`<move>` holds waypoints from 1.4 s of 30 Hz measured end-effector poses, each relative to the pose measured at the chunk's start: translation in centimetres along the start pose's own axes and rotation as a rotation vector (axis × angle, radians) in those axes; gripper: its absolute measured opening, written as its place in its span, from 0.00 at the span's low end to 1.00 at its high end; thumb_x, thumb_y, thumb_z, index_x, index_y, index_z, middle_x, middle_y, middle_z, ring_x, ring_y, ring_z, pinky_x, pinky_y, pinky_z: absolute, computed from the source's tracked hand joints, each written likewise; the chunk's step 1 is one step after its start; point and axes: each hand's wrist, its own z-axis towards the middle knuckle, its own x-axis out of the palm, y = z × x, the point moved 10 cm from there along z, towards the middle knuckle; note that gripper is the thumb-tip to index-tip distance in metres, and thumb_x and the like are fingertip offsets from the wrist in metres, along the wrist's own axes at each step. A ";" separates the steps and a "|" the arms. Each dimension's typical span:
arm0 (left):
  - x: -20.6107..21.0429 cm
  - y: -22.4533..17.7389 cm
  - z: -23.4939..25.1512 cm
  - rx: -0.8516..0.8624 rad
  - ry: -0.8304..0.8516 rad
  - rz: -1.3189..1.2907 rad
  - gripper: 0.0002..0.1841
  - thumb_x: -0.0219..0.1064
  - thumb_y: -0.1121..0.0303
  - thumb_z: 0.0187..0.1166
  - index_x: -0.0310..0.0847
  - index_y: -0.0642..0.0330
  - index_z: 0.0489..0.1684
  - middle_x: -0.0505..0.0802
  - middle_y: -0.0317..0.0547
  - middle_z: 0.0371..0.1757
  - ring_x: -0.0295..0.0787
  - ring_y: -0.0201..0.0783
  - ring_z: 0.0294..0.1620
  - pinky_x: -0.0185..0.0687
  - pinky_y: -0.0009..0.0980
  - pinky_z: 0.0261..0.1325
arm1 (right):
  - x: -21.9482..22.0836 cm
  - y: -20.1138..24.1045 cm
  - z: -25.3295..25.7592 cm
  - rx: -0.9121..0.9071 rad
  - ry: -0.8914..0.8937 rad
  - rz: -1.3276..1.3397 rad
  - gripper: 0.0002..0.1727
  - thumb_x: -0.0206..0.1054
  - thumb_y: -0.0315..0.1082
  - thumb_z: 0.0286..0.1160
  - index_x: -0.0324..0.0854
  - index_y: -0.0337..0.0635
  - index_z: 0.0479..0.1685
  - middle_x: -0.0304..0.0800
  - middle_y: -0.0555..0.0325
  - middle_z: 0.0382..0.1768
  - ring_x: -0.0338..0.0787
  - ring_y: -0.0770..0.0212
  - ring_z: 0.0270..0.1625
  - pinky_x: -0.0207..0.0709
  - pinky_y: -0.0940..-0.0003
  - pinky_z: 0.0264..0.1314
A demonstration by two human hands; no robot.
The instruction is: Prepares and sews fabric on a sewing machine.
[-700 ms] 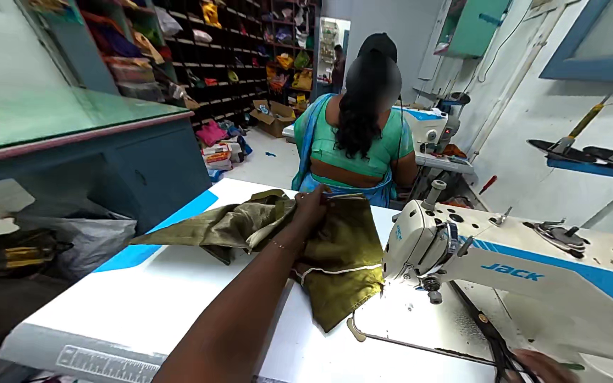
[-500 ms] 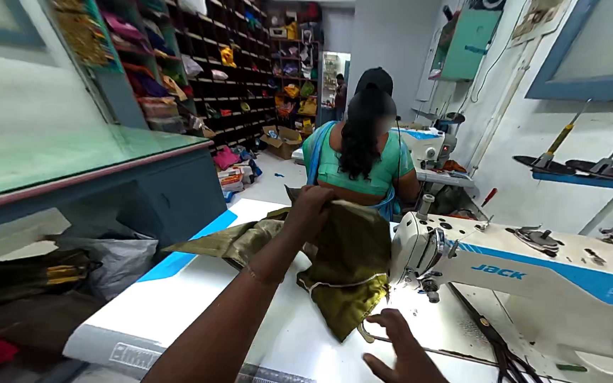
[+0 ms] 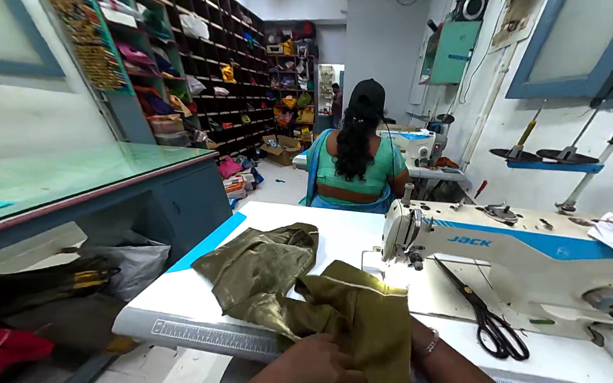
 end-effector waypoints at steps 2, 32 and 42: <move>3.3 1.9 -0.6 -0.350 0.408 -0.225 0.22 0.76 0.49 0.74 0.90 0.58 0.54 0.95 0.57 0.45 0.93 0.60 0.47 0.84 0.63 0.50 | -0.5 -1.0 0.5 -0.088 -0.019 -0.395 0.17 0.58 0.28 0.85 0.79 0.29 0.67 0.87 0.46 0.62 0.83 0.65 0.65 0.72 0.73 0.72; 12.8 14.8 9.4 -0.910 0.280 -0.167 0.45 0.54 0.26 0.78 0.53 0.35 0.96 0.51 0.43 0.98 0.38 0.53 0.98 0.33 0.71 0.89 | -15.4 -3.6 -7.7 -0.551 -1.084 -0.819 0.16 0.60 0.25 0.75 0.86 0.24 0.54 0.88 0.27 0.58 0.86 0.27 0.65 0.77 0.34 0.68; 12.8 15.0 10.1 -0.929 0.297 -0.165 0.45 0.54 0.26 0.78 0.51 0.34 0.96 0.49 0.47 0.98 0.39 0.57 0.97 0.34 0.73 0.87 | -25.5 -7.3 -10.9 -0.343 -1.247 -0.824 0.27 0.59 0.29 0.75 0.74 0.21 0.72 0.71 0.18 0.75 0.68 0.17 0.78 0.57 0.28 0.81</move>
